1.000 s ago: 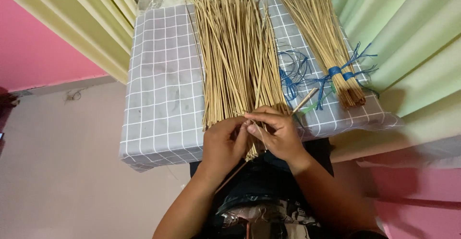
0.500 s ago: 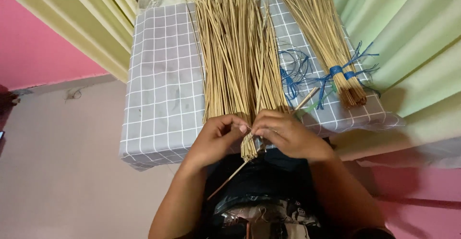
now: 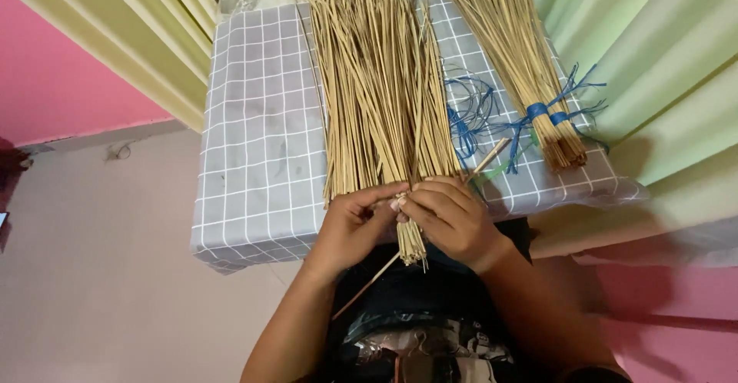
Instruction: Gathering wooden sticks into bundles and tying them securely with string using a small wooden block for tension.
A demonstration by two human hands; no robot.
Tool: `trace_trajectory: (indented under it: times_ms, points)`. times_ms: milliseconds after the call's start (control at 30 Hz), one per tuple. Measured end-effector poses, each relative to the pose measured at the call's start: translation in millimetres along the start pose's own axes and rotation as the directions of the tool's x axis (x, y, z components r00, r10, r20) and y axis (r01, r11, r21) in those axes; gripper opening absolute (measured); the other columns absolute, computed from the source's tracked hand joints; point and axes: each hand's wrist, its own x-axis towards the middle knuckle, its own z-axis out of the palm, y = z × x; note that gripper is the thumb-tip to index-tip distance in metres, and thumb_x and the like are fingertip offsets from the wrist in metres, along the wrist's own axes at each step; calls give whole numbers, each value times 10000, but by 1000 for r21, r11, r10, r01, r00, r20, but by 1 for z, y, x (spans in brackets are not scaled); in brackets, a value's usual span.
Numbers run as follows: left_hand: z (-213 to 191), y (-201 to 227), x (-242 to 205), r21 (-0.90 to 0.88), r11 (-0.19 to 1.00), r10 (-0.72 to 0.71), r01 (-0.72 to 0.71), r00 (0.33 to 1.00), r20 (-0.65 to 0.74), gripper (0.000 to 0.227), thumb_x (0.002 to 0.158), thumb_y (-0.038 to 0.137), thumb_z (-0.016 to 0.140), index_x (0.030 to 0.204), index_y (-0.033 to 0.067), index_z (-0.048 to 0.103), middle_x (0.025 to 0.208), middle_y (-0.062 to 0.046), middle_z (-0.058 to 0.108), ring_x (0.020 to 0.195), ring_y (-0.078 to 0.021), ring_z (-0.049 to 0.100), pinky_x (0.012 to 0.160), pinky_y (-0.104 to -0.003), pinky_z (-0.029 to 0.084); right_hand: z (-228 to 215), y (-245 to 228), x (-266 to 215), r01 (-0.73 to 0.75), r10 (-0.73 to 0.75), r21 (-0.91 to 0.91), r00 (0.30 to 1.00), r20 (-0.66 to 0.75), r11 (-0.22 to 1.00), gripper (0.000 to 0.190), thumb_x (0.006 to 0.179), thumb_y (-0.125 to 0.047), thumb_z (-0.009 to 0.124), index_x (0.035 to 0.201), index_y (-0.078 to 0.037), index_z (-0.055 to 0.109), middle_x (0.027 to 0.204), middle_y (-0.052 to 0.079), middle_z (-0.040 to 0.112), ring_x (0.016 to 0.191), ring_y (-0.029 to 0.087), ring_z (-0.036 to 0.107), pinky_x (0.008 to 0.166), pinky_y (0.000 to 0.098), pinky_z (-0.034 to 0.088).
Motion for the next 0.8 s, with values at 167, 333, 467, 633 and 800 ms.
trace_trajectory:
  times_ms: [167, 333, 467, 633, 800]
  points:
    - [5, 9, 0, 303, 938, 198, -170, 978, -66, 198, 914, 72, 711, 1080, 120, 808, 876, -74, 802, 841, -208, 738, 722, -319, 588, 2, -1, 4, -29, 33, 63, 997, -72, 998, 170, 970, 19, 630, 1070, 20, 768, 997, 183, 708, 944, 392, 726, 830, 537, 627]
    - [5, 16, 3, 485, 817, 437, -311, 884, -169, 111, 913, 73, 688, 963, 77, 787, 902, -117, 784, 805, -332, 765, 681, -387, 598, 10, 25, -50, -150, 160, 73, 972, -171, 986, 94, 902, 0, 737, 968, -36, 792, 977, 120, 732, 903, 339, 737, 780, 506, 621]
    - [3, 15, 6, 357, 903, 366, -241, 865, -343, 106, 952, 31, 639, 935, 34, 744, 809, -121, 760, 660, -229, 687, 585, -353, 544, -15, 30, -42, -339, 364, 138, 896, -253, 931, 88, 954, 6, 675, 934, 5, 761, 922, 135, 705, 803, 313, 703, 750, 448, 589]
    - [24, -12, 7, -278, 943, 44, -182, 897, -439, 100, 1012, 14, 545, 1006, -37, 630, 992, -162, 714, 960, -307, 750, 804, -412, 643, -7, 0, -17, -542, 643, 358, 709, -291, 760, 145, 997, -52, 647, 880, 33, 664, 862, 185, 688, 773, 315, 711, 738, 388, 583]
    - [44, 33, 0, -224, 960, 94, -166, 950, -298, 99, 995, 51, 619, 985, -40, 657, 918, -202, 706, 763, -299, 752, 596, -440, 635, 6, -22, -19, -512, 790, 848, 459, 406, -138, 654, 1023, -450, 529, 1485, -42, 311, 955, 187, 657, 683, 219, 745, 525, 346, 666]
